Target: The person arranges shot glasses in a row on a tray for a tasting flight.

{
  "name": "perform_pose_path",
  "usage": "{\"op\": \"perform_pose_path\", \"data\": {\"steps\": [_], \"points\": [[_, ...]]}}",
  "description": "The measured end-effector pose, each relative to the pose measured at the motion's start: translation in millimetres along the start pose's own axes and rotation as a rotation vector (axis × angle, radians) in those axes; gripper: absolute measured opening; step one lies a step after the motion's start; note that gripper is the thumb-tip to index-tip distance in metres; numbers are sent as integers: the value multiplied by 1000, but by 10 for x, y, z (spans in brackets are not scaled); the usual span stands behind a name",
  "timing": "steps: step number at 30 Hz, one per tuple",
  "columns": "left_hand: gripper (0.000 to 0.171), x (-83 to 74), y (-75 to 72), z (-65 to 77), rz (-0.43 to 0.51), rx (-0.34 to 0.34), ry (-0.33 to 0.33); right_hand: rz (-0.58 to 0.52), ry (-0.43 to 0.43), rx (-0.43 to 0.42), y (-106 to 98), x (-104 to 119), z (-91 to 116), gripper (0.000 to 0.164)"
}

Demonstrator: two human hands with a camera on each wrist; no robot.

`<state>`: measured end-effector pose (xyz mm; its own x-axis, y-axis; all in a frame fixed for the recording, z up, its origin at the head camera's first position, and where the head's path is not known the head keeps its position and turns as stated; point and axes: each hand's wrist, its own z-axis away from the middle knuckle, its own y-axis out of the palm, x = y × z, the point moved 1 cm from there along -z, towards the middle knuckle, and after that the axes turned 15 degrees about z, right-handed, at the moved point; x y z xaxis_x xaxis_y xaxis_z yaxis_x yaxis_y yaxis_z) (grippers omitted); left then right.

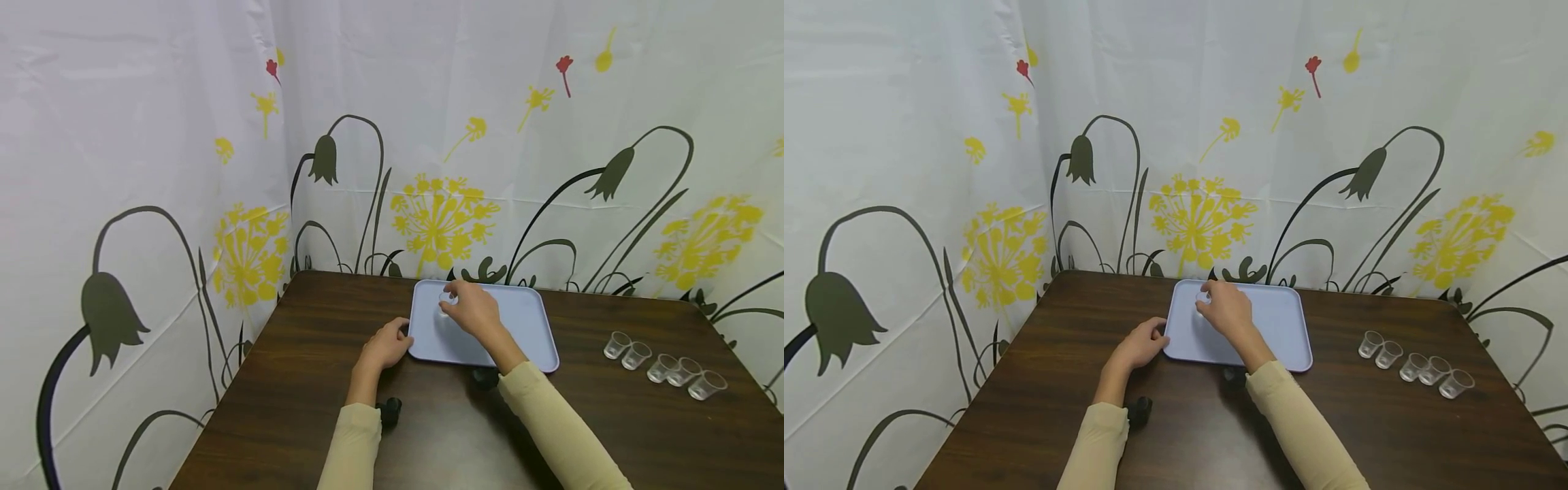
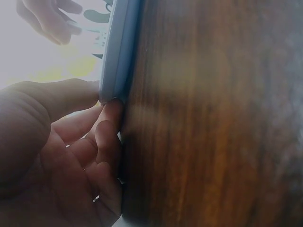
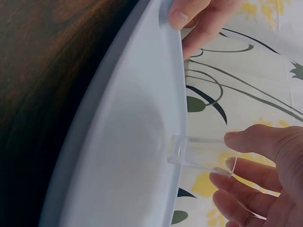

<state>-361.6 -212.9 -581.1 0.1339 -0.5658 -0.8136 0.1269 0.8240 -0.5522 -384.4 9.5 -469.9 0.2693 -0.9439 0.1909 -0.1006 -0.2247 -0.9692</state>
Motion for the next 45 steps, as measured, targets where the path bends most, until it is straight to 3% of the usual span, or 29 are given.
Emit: {"op": "perform_pose_path", "data": {"steps": [16, 30, 45], "points": [[57, -4, 0, -11, 2, 9, -13, 3, -2, 21, 79, 27, -20, 37], [58, -16, -12, 2, 4, 9, -10, 22, 3, 61, -16, -23, 81, 58], [56, -46, -17, 43, 8, 6, 2, 73, 102, 60, -435, -579, 453, 62]]}}
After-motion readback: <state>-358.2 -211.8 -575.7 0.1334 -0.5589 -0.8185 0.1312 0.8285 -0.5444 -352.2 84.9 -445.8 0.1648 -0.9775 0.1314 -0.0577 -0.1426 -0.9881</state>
